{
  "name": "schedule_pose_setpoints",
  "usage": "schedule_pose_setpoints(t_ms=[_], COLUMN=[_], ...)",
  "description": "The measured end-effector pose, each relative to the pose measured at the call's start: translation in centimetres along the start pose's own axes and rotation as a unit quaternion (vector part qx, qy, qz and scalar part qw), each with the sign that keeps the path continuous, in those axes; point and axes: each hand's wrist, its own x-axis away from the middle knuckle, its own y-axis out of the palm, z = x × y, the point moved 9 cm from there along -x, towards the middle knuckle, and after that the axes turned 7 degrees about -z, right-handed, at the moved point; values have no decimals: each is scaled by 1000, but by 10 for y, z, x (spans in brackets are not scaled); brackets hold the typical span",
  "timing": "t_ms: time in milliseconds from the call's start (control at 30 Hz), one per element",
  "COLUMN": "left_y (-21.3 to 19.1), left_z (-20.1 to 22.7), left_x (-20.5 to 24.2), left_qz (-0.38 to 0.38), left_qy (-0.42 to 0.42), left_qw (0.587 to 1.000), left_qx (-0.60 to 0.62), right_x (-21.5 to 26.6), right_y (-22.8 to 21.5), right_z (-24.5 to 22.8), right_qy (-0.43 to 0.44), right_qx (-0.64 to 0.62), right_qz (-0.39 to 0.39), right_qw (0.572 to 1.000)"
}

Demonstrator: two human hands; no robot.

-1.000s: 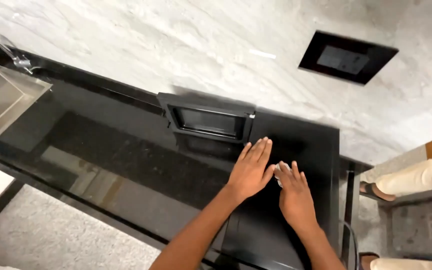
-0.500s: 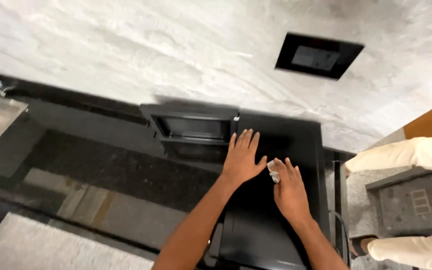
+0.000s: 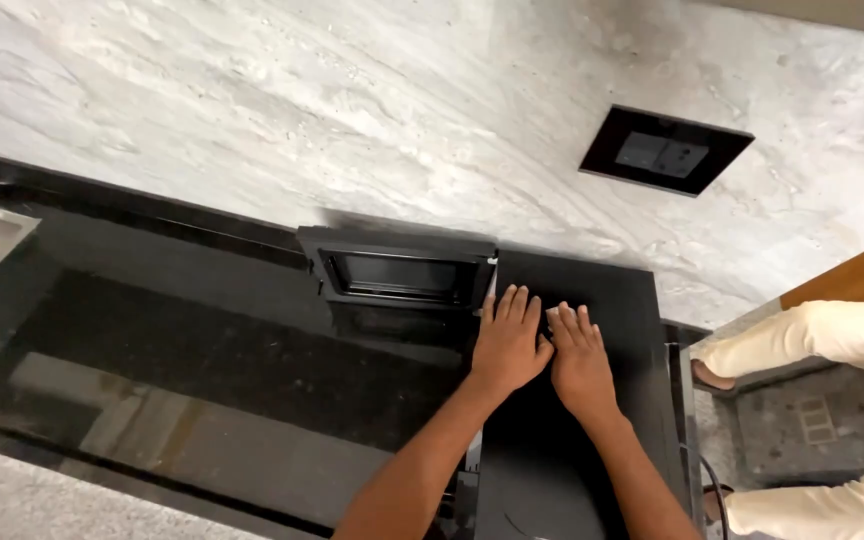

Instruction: Wiping down the exterior and interior of a microwave oven and the surrounding countertop.

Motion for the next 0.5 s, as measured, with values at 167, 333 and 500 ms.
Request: schedule_pose_setpoints(t_ms=[167, 333, 500], left_y=[8, 5, 3], left_z=[-8, -11, -10], left_x=[-1, -3, 0], left_qz=[17, 35, 41], left_qy=[-2, -11, -2], left_qw=[999, 996, 995], left_qx=[42, 78, 92], right_x=[4, 14, 11], right_y=[-3, -19, -6], right_z=[-12, -25, -4], right_qy=[2, -43, -46], right_qx=[-8, -3, -20], right_qz=[-19, -31, -40], right_qw=[1000, 999, 998])
